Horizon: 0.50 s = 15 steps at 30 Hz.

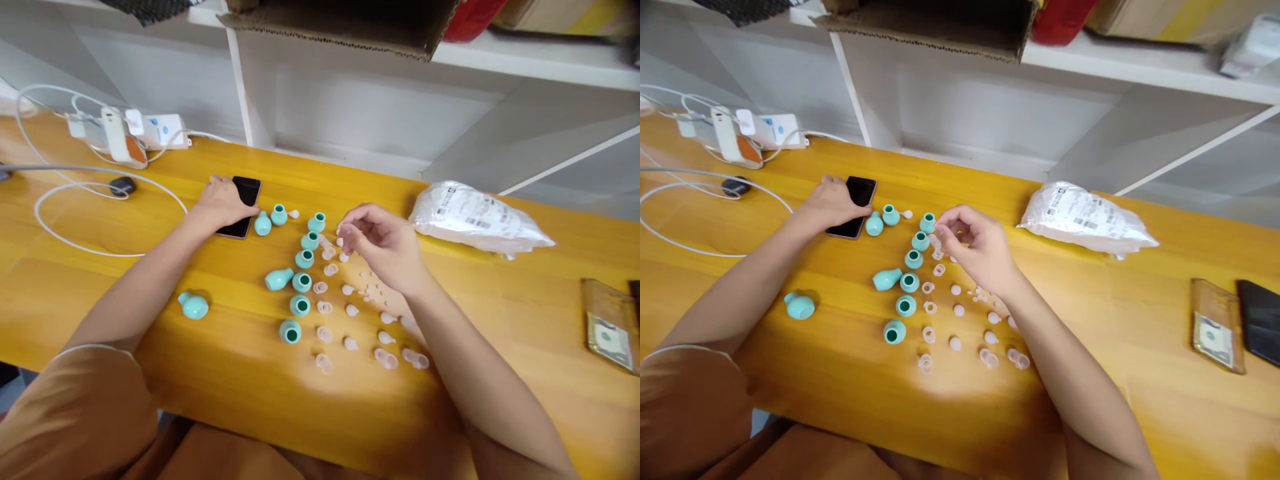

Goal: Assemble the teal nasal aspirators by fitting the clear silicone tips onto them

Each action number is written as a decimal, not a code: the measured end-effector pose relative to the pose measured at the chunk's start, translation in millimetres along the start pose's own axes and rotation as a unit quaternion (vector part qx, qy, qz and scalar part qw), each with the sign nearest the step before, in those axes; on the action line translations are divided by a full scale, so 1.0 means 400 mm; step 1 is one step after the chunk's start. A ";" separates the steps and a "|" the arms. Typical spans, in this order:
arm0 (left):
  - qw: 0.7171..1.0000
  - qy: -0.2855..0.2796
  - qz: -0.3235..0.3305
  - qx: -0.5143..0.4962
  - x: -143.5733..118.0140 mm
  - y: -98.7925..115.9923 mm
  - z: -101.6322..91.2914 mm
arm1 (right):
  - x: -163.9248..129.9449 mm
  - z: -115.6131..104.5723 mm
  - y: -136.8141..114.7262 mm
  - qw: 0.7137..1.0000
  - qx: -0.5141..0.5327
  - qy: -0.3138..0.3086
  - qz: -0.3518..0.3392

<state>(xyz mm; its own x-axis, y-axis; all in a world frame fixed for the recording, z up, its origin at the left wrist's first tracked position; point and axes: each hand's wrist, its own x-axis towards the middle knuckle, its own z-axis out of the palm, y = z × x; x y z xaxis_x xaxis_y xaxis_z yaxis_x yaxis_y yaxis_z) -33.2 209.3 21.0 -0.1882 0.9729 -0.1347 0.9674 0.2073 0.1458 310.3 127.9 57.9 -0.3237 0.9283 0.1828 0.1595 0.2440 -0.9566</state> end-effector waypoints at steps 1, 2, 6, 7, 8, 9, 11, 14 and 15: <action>1.000 0.000 -0.002 0.005 -0.003 0.006 -0.005 | -0.001 -0.001 -0.003 1.000 0.002 0.002 -0.002; 1.000 0.005 0.003 0.001 -0.008 0.012 -0.009 | -0.002 -0.003 -0.006 1.000 0.002 0.005 -0.004; 1.000 0.019 0.020 -0.010 -0.050 0.033 -0.033 | -0.006 -0.008 -0.019 1.000 -0.003 0.013 -0.007; 0.999 0.020 0.025 -0.007 -0.069 0.039 -0.042 | -0.007 -0.009 -0.022 1.000 -0.002 0.015 -0.009; 0.999 0.020 0.036 -0.004 -0.091 0.044 -0.052 | -0.008 -0.010 -0.025 1.000 -0.001 0.017 -0.011; 0.999 0.025 0.047 -0.007 -0.118 0.050 -0.062 | -0.009 -0.010 -0.028 1.000 0.001 0.018 -0.013; 0.997 0.042 0.067 -0.025 -0.186 0.057 -0.087 | -0.010 -0.012 -0.034 1.000 0.003 0.018 -0.015; 0.989 0.051 0.129 -0.059 -0.322 0.046 -0.124 | -0.013 -0.014 -0.042 1.000 0.003 0.016 -0.018; 0.985 0.057 0.146 -0.069 -0.370 0.032 -0.135 | -0.014 -0.014 -0.044 1.000 0.000 0.015 -0.019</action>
<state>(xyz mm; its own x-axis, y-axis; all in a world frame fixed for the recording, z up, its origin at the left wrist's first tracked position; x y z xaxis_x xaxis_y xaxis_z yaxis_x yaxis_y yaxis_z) -2.2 73.4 95.9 0.0701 0.9967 0.0417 0.9524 -0.0793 0.2943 314.6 119.8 75.1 -0.3016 0.9261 0.2266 0.1471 0.2801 -0.9486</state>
